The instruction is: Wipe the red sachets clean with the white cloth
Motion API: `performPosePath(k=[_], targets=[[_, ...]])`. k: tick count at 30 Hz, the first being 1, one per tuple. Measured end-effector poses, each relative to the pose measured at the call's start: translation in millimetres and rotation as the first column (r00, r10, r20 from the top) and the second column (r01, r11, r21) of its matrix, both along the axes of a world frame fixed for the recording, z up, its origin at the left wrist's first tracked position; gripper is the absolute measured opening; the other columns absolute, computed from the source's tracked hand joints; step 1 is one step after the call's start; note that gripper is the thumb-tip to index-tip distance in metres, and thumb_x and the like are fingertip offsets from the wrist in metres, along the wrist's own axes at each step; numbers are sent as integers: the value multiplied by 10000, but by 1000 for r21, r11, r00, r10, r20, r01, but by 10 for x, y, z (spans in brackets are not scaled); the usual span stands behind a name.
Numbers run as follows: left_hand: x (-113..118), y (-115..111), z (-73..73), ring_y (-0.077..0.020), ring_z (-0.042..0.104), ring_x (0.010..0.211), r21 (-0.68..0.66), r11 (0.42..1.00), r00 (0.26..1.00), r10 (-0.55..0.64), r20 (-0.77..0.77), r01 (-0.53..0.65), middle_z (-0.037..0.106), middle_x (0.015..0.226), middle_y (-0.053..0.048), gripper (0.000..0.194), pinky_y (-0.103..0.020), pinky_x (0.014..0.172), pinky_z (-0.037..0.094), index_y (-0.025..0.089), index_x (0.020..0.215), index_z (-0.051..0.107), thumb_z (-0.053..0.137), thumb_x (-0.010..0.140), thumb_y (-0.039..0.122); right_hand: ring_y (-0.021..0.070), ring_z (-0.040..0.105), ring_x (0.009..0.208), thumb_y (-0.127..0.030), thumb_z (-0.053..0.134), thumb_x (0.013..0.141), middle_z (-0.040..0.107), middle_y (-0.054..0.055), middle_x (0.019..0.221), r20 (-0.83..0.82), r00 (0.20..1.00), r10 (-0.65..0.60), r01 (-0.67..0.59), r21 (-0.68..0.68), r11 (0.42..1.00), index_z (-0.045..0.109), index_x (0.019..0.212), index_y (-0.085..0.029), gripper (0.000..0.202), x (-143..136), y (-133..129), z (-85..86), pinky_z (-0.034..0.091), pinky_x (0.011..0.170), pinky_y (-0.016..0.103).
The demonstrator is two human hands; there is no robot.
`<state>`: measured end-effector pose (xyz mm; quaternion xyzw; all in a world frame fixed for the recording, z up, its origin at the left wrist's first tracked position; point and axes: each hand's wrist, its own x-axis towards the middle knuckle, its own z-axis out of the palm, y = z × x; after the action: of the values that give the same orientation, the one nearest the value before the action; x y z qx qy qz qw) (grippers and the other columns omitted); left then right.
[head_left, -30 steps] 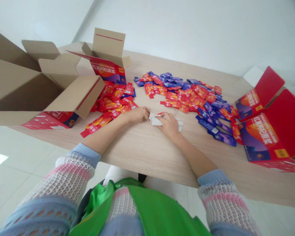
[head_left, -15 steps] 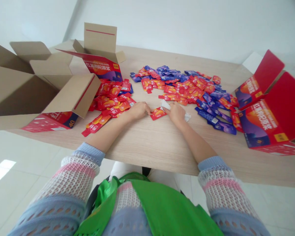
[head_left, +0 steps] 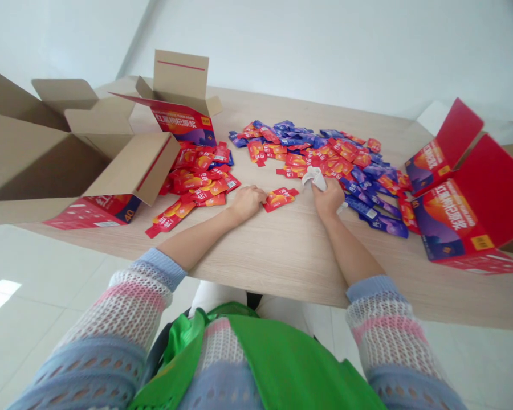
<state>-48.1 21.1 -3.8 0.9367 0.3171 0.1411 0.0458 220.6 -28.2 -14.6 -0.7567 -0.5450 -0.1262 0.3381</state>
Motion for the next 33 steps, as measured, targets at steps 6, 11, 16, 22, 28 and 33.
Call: performPosePath(k=[6, 11, 16, 22, 28, 33], targets=[[-5, -17, -17, -197, 594, 909, 55, 998, 999, 36, -1, -36, 704, 903, -68, 243, -277, 754, 447, 168, 861, 727, 494, 821, 109, 240, 508, 1034, -309, 635, 812, 585, 73, 1176, 144, 734, 664, -615, -276, 739, 639, 1191, -243, 384, -587, -86, 11, 387, 885, 348], [0, 14, -31, -189, 589, 904, -7, 999, 999, 49, 19, -49, 709, 893, -52, 270, -281, 781, 444, 180, 860, 733, 497, 785, 72, 234, 520, 990, -325, 662, 787, 600, 49, 1148, 109, 778, 619, -567, -302, 766, 695, 1094, -267, 314, -646, 0, 36, 401, 839, 345], [52, -50, -14, -188, 586, 919, 5, 999, 998, 51, 48, -52, 720, 947, -33, 320, -290, 798, 441, 209, 900, 740, 478, 806, 50, 208, 565, 895, -403, 612, 820, 630, 58, 1056, 37, 885, 464, -439, -269, 858, 726, 926, -228, 235, -477, 117, -1, 406, 711, 309], [116, -194, 48, -228, 588, 903, 59, 993, 987, 106, -117, -100, 708, 879, -85, 288, -317, 746, 444, 187, 957, 731, 490, 835, 85, 218, 579, 851, -470, 596, 812, 648, 79, 982, 59, 966, 251, -223, -296, 929, 723, 873, -208, 296, -310, 197, -42, 404, 680, 304], [142, -308, 139, -217, 603, 906, 53, 992, 974, 122, -189, -114, 693, 880, -109, 242, -307, 770, 457, 155, 926, 715, 476, 890, 138, 230, 571, 850, -430, 585, 820, 643, 90, 960, 150, 975, 165, -126, -241, 962, 718, 941, -202, 290, -164, 179, -98, 405, 705, 321], [138, -330, 215, -211, 617, 906, 31, 993, 969, 114, -221, -110, 687, 866, -114, 246, -284, 727, 468, 135, 901, 704, 458, 897, 122, 262, 532, 958, -300, 502, 866, 639, 105, 999, 190, 950, 247, -231, -102, 968, 662, 1110, -187, 313, -223, 75, -89, 390, 816, 357]])
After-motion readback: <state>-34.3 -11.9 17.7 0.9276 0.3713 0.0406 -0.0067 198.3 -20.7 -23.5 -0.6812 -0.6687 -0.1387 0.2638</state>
